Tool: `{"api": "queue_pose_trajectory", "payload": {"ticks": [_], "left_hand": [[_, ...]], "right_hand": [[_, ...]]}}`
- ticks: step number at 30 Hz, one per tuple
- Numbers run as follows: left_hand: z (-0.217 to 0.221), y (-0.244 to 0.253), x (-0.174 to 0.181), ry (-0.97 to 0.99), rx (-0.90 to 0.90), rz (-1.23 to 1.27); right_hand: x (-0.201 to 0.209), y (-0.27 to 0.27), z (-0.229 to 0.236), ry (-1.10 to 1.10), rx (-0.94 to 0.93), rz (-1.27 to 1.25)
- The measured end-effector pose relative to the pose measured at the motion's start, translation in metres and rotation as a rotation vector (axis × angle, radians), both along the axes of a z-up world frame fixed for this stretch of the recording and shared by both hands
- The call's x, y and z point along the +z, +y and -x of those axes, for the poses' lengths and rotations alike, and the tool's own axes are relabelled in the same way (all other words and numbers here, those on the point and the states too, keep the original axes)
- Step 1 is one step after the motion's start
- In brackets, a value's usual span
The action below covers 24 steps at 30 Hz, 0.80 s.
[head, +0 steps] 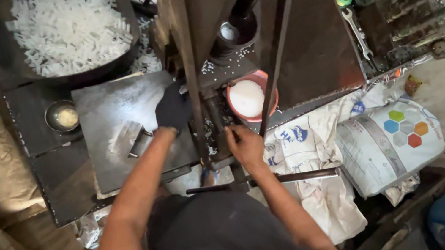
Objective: The person operates a manual press machine by placing a metal mold under the press, turning a crank to activate the press, and then removing the mold. The person repeats this cycle multiple times in a workshop setting.
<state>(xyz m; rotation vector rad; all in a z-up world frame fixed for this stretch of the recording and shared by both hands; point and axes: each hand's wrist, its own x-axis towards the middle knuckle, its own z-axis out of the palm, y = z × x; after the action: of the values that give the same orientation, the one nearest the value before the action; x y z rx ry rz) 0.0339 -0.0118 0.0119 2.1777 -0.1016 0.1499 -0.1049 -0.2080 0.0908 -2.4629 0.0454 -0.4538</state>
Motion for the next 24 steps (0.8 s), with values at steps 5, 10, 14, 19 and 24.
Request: {"api": "queue_pose_trajectory", "payload": {"ticks": [5, 10, 14, 19, 24], "left_hand": [[-0.015, -0.001, 0.003, 0.090, -0.129, -0.206], [0.032, 0.003, 0.010, 0.147, 0.025, -0.162], [0.092, 0.030, 0.021, 0.110, 0.150, -0.212], [0.160, 0.067, 0.030, 0.208, 0.266, -0.090], [0.199, 0.111, 0.020, 0.307, 0.250, 0.189]], "right_hand": [[-0.003, -0.003, 0.000, 0.044, -0.036, -0.026], [0.011, 0.002, 0.001, 0.013, 0.049, -0.095], [0.027, 0.014, 0.011, -0.028, 0.255, -0.253], [0.018, 0.053, 0.023, 0.488, 0.422, -0.641], [-0.040, 0.116, -0.002, 0.568, 0.520, -0.676]]}}
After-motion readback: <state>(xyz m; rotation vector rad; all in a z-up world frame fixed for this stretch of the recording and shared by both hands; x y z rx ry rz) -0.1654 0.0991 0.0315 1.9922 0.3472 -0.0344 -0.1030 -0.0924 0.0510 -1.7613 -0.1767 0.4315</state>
